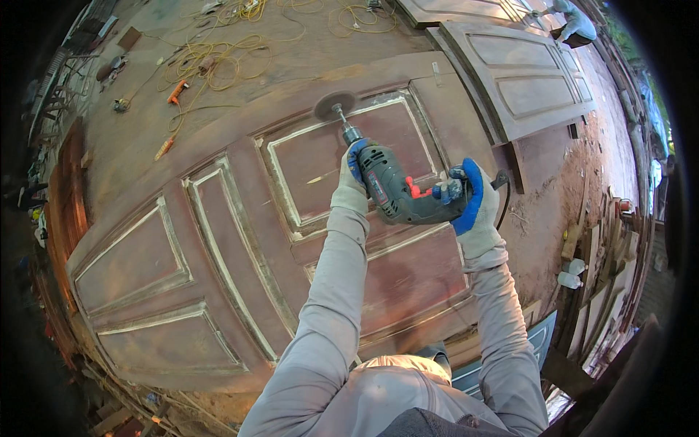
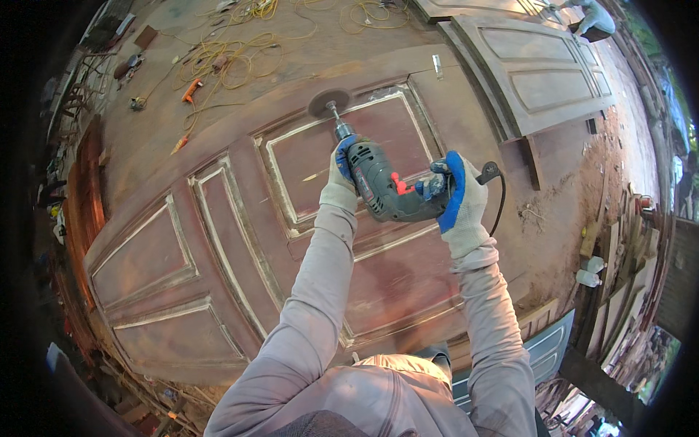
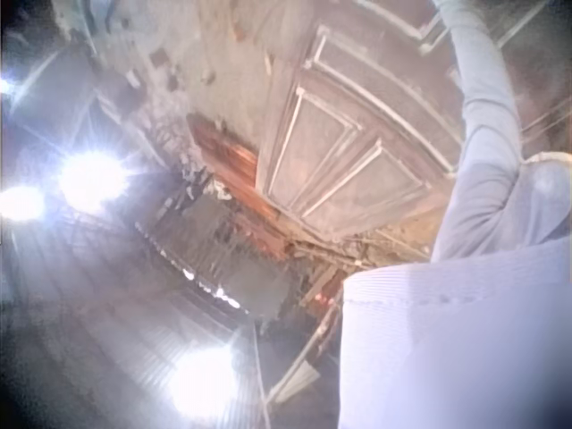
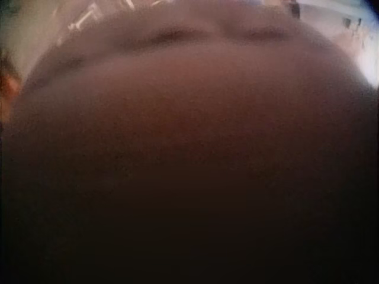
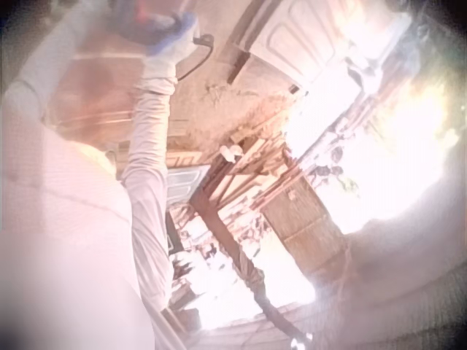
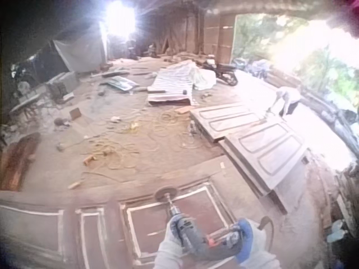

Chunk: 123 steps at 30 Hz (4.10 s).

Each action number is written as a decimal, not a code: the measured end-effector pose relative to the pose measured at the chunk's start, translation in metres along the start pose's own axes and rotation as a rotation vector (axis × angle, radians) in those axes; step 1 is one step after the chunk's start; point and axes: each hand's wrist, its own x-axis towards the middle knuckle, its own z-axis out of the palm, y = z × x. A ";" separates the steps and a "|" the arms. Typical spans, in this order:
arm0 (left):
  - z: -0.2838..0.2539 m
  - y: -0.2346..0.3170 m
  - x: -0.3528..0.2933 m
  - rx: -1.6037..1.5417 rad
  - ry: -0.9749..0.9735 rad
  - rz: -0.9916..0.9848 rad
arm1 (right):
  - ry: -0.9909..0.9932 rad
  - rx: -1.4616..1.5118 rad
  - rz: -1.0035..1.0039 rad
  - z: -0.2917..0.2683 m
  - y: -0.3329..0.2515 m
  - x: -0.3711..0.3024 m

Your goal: The person uses a handheld electric sander to remove old paint from a wooden door. They move the sander across the door's surface and along the raised panel edges, generating dust as the paint is stripped away.

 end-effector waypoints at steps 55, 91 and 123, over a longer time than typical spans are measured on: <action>0.056 -0.086 0.079 0.086 -0.034 -0.104 | 0.062 0.158 -0.112 -0.081 -0.050 0.040; 0.050 -0.075 0.068 -0.053 -0.095 -0.140 | -0.013 0.162 -0.056 -0.052 -0.050 0.025; 0.058 -0.078 0.070 -0.104 -0.119 -0.158 | 0.006 0.051 -0.037 -0.054 -0.057 0.034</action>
